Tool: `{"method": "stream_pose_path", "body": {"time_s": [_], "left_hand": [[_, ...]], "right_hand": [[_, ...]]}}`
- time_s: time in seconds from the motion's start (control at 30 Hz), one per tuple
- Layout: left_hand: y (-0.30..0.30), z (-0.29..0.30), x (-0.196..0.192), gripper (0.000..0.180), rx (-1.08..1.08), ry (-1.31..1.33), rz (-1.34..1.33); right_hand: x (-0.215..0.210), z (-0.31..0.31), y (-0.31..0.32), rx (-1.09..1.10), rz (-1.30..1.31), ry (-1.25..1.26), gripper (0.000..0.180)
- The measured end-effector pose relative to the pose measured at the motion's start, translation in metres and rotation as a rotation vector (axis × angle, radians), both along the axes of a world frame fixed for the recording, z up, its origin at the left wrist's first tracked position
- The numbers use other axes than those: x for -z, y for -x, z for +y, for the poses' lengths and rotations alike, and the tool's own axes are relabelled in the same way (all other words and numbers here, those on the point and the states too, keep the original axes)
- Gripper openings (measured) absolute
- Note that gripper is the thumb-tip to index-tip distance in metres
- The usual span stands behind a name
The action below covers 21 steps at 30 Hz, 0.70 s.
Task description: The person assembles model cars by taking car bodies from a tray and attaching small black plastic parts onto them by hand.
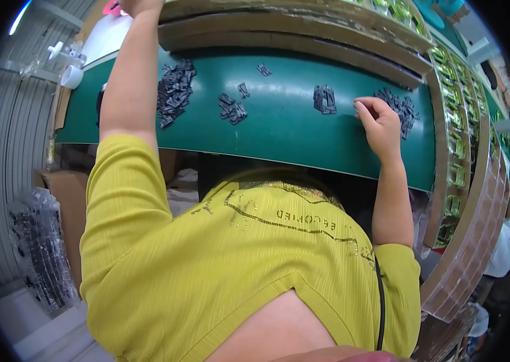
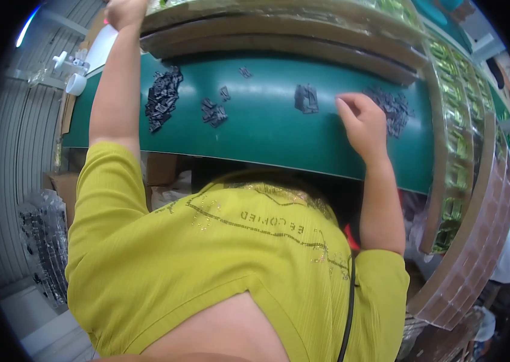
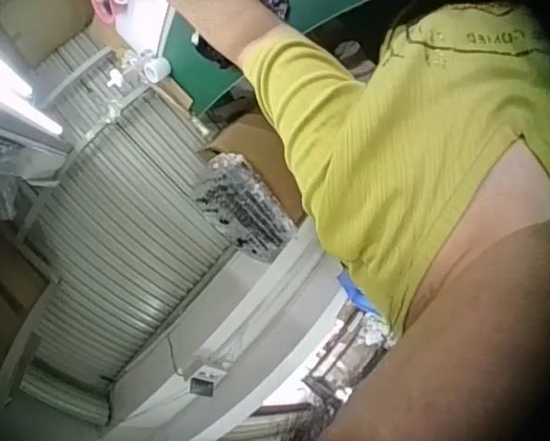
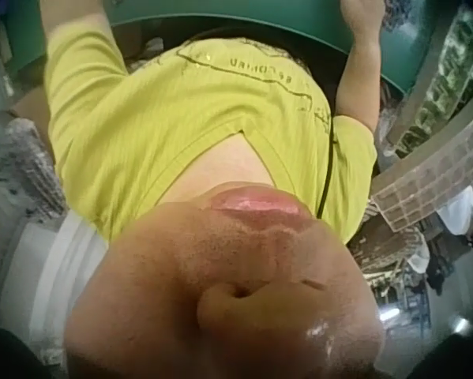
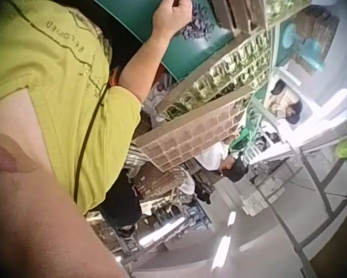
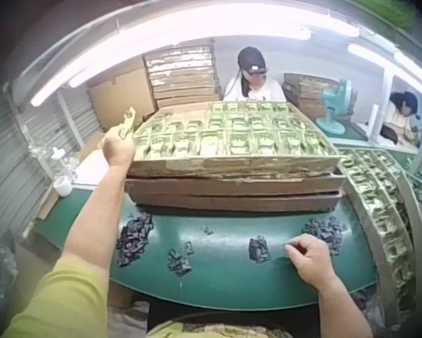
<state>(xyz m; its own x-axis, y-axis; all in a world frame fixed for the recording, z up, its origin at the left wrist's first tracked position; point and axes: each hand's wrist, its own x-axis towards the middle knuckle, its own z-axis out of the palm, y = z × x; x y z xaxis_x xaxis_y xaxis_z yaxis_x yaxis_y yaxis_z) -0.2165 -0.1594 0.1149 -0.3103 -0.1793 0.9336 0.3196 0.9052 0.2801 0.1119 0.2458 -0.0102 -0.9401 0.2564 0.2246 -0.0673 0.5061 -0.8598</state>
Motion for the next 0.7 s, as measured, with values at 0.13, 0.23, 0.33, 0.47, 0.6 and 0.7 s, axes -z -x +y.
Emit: {"method": "stream_pose_path", "body": {"time_s": [0.13,0.23,0.33,0.47,0.6,0.7], "left_hand": [[-0.123,0.056,-0.013,0.016,0.409,-0.087,-0.104],[-0.191,0.079,0.021,0.02,0.819,0.168,-0.198],[-0.251,0.092,0.062,0.017,1.114,0.189,-0.548],[-0.294,0.098,0.101,0.02,1.175,0.37,-0.651],[-0.294,0.1,0.131,0.02,1.113,0.523,-0.532],[-0.294,0.098,0.135,0.023,1.122,0.536,-0.487]], "right_hand": [[-0.006,-0.021,0.005,-0.086,-0.005,-0.166,0.016],[-0.007,-0.029,-0.002,-0.154,-0.013,-0.359,0.021],[0.003,-0.032,-0.004,-0.205,0.061,-0.558,0.022],[0.001,-0.028,-0.008,-0.24,0.103,-0.587,0.019],[0.005,-0.025,-0.012,-0.241,0.221,-0.661,0.011],[0.013,-0.016,-0.011,-0.154,0.284,-0.691,0.007]]}}
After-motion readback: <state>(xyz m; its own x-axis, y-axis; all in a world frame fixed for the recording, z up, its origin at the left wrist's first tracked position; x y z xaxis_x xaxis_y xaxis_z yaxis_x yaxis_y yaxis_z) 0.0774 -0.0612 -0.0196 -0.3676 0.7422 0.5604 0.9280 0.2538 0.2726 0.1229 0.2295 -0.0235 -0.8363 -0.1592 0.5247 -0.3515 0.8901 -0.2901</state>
